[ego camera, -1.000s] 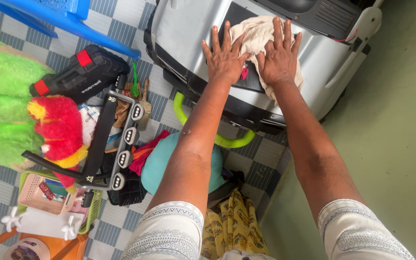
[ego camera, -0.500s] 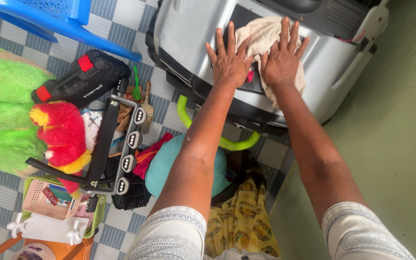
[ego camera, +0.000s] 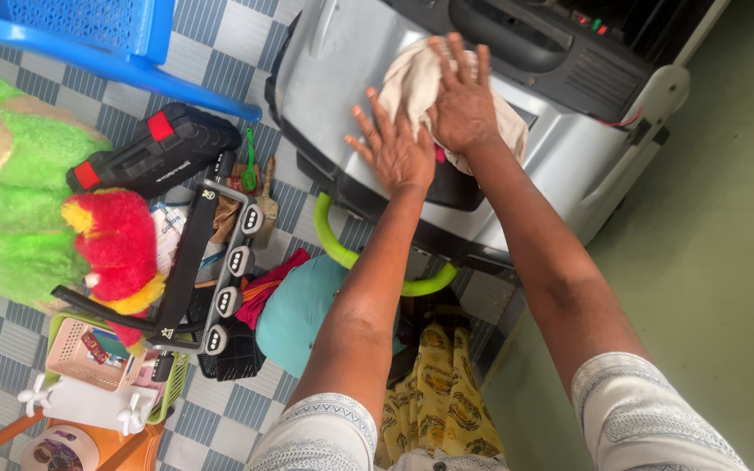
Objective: The person wipes the front bumper, hood, and side panels of a white motorized vehicle using a cloth. They then clean the vehicle's handlebar assembly and control panel, moving from the front to the side of the vehicle.
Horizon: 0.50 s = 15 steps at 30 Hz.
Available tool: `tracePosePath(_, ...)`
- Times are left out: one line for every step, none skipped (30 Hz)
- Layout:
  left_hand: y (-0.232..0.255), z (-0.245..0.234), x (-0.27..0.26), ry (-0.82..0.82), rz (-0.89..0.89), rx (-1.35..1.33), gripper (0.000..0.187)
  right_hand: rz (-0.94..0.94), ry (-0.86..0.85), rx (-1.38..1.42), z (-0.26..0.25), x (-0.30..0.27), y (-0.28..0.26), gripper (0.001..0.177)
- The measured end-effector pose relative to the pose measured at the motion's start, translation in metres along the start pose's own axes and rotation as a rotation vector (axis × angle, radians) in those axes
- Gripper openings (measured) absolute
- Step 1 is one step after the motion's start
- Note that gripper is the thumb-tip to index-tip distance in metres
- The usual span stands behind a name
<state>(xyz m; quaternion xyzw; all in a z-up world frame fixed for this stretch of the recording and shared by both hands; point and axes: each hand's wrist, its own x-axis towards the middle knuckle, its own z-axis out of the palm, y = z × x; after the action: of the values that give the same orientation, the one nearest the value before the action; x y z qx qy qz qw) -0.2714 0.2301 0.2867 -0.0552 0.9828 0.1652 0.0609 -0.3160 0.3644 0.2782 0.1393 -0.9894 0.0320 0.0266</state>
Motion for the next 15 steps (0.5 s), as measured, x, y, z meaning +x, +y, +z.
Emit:
tracePosePath(0.001, 0.004, -0.001, 0.028, -0.001, 0.003, 0.065, -0.035, -0.020, -0.010, -0.001, 0.003, 0.005, 0.046)
tracePosePath(0.000, 0.008, -0.001, 0.055, -0.002, 0.007, 0.065, -0.070, -0.040, -0.020, -0.002, 0.005, 0.009, 0.045)
tracePosePath(-0.001, 0.012, -0.002, 0.083, -0.003, 0.012, 0.066, -0.105, -0.060, -0.028, -0.004, 0.004, 0.013, 0.045)
tracePosePath(-0.003, 0.016, -0.006, 0.124, 0.015, 0.011, 0.066, -0.114, -0.030, 0.002, -0.007, -0.002, 0.017, 0.044)
tracePosePath(-0.003, 0.017, -0.005, 0.175, 0.037, 0.008, 0.066, -0.125, 0.010, 0.027, -0.013, -0.007, 0.020, 0.044)
tracePosePath(-0.002, 0.016, -0.003, 0.226, 0.058, 0.005, 0.067, -0.135, 0.050, 0.051, -0.019, -0.012, 0.021, 0.044)
tracePosePath(-0.002, 0.016, -0.004, 0.211, 0.061, -0.002, 0.064, -0.061, 0.048, 0.089, -0.025, -0.020, 0.020, 0.043)
tracePosePath(-0.002, 0.014, -0.004, 0.196, 0.065, -0.008, 0.062, 0.013, 0.046, 0.126, -0.030, -0.032, 0.018, 0.042)
tracePosePath(-0.001, 0.011, -0.006, 0.182, 0.064, -0.017, 0.060, 0.083, 0.043, 0.161, -0.034, -0.044, 0.014, 0.041)
tracePosePath(-0.001, 0.008, -0.007, 0.133, 0.055, -0.010, 0.059, 0.143, 0.023, 0.195, -0.037, -0.057, 0.008, 0.041)
tracePosePath(0.000, 0.004, -0.007, 0.086, 0.044, -0.005, 0.059, 0.200, 0.004, 0.227, -0.039, -0.072, 0.002, 0.042)
tracePosePath(0.001, 0.001, -0.007, 0.038, 0.033, -0.001, 0.059, 0.258, -0.016, 0.258, -0.040, -0.084, -0.003, 0.043)
tracePosePath(0.001, -0.001, -0.009, 0.052, 0.043, 0.001, 0.060, 0.259, 0.037, 0.245, -0.038, -0.096, -0.009, 0.045)
tracePosePath(0.001, -0.002, -0.011, 0.065, 0.053, 0.003, 0.060, 0.259, 0.091, 0.232, -0.036, -0.107, -0.015, 0.047)
tracePosePath(0.001, -0.003, -0.010, 0.083, 0.064, 0.007, 0.060, 0.259, 0.150, 0.221, -0.033, -0.111, -0.017, 0.049)
